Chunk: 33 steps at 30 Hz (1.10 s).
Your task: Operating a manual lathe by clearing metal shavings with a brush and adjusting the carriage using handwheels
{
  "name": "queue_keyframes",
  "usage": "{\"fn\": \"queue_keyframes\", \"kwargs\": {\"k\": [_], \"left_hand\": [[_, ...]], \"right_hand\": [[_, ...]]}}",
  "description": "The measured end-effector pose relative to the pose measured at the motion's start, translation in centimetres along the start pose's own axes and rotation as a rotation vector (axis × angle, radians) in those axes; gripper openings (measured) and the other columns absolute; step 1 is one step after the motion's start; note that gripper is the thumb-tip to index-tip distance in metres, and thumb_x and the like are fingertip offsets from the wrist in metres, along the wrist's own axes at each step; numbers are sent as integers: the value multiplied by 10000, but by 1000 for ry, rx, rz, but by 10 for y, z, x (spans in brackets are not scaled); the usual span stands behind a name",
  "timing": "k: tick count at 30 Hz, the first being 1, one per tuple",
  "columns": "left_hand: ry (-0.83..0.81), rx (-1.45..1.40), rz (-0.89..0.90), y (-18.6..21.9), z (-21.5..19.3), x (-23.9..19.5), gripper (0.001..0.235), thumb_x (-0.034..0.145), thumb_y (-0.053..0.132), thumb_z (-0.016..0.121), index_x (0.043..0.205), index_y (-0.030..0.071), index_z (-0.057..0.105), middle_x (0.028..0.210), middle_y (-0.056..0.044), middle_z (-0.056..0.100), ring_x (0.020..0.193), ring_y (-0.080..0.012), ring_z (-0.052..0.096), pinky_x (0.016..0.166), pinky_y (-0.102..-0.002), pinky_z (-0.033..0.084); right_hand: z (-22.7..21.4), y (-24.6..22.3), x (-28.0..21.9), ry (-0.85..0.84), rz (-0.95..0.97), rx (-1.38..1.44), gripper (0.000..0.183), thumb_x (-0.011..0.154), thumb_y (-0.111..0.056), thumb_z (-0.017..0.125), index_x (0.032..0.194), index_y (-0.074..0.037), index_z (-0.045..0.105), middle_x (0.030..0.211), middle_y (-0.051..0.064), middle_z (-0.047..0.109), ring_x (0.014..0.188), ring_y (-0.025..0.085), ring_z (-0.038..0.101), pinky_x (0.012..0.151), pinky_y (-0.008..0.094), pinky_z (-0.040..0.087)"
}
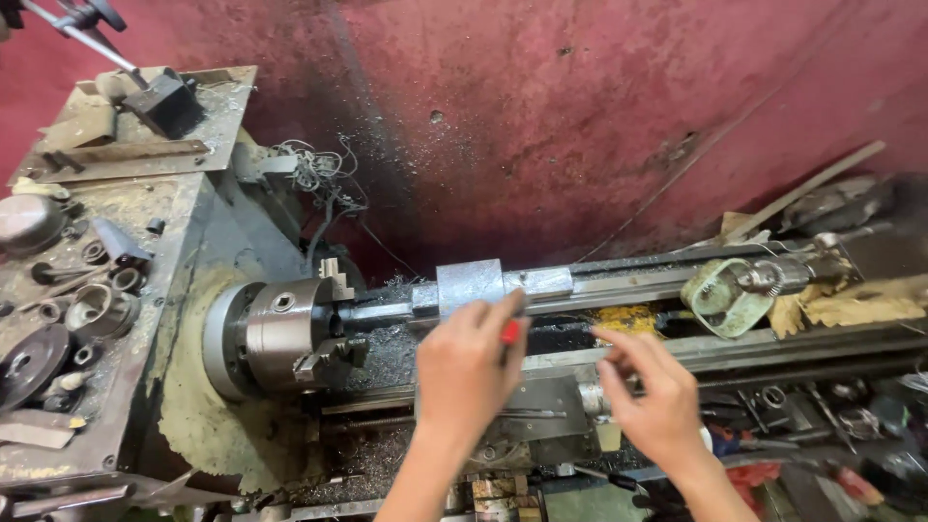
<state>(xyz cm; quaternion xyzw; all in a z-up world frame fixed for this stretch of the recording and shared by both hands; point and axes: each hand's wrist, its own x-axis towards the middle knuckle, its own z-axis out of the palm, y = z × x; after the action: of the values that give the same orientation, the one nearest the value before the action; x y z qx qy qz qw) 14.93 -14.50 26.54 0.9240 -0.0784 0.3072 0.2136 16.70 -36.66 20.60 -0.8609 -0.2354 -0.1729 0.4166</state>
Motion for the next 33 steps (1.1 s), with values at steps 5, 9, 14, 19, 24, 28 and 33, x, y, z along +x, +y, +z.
{"fn": "queue_keyframes", "kwargs": {"k": [5, 9, 14, 19, 24, 28, 33], "left_hand": [[-38, -1, 80, 41, 22, -5, 333, 944, 239, 651, 1240, 93, 697, 771, -45, 653, 637, -229, 610, 475, -359, 470], [-123, -57, 121, 67, 35, -11, 470, 926, 302, 669, 1324, 54, 644, 787, -52, 684, 700, -264, 639, 550, -398, 501], [-315, -177, 53, 70, 20, -24, 719, 951, 447, 657, 1481, 4, 459, 953, -124, 692, 814, -271, 638, 603, -409, 546], [-244, -347, -108, 25, 7, -60, 597, 975, 416, 610, 1463, 93, 489, 1166, -58, 757, 904, -191, 744, 737, -389, 632], [-32, -555, -344, 0, -12, -96, 391, 912, 199, 676, 1283, 75, 667, 1115, -106, 803, 995, -192, 782, 882, -303, 674], [128, -551, -417, -2, -40, -99, 375, 896, 121, 649, 1269, 84, 672, 1087, -95, 799, 962, -182, 780, 901, -311, 650], [146, -428, -663, -20, -46, -111, 294, 903, 116, 649, 1172, 79, 764, 972, -69, 827, 931, -134, 773, 866, -275, 602]], "right_hand": [[6, -20, 10, 31, -115, -8, 406, 859, -8, 691, 1258, -75, 662, 791, 15, 580, 602, 143, 504, 597, 292, 488], [5, 1, -8, 176, -145, -19, 211, 908, 110, 537, 1047, 20, 668, 918, 125, 679, 782, 253, 647, 714, 337, 527], [-16, 75, -36, 256, 110, -153, 159, 924, -142, 686, 1038, -55, 753, 895, 83, 767, 651, 161, 678, 584, 298, 559], [-47, 186, -53, 415, 334, -339, 175, 1068, -205, 664, 1120, -70, 762, 877, 85, 741, 735, 218, 698, 703, 387, 566], [-52, 255, -52, 447, 524, -260, 115, 1070, -138, 698, 1178, -96, 701, 907, 70, 762, 863, 188, 757, 864, 321, 556], [-45, 312, -54, 370, 521, -403, 200, 1043, -244, 700, 1160, -94, 762, 937, 104, 770, 919, 299, 736, 898, 418, 520], [-28, 363, -60, 344, 536, -606, 433, 1040, -380, 716, 820, -11, 762, 828, 198, 729, 814, 452, 699, 819, 511, 502]]}}
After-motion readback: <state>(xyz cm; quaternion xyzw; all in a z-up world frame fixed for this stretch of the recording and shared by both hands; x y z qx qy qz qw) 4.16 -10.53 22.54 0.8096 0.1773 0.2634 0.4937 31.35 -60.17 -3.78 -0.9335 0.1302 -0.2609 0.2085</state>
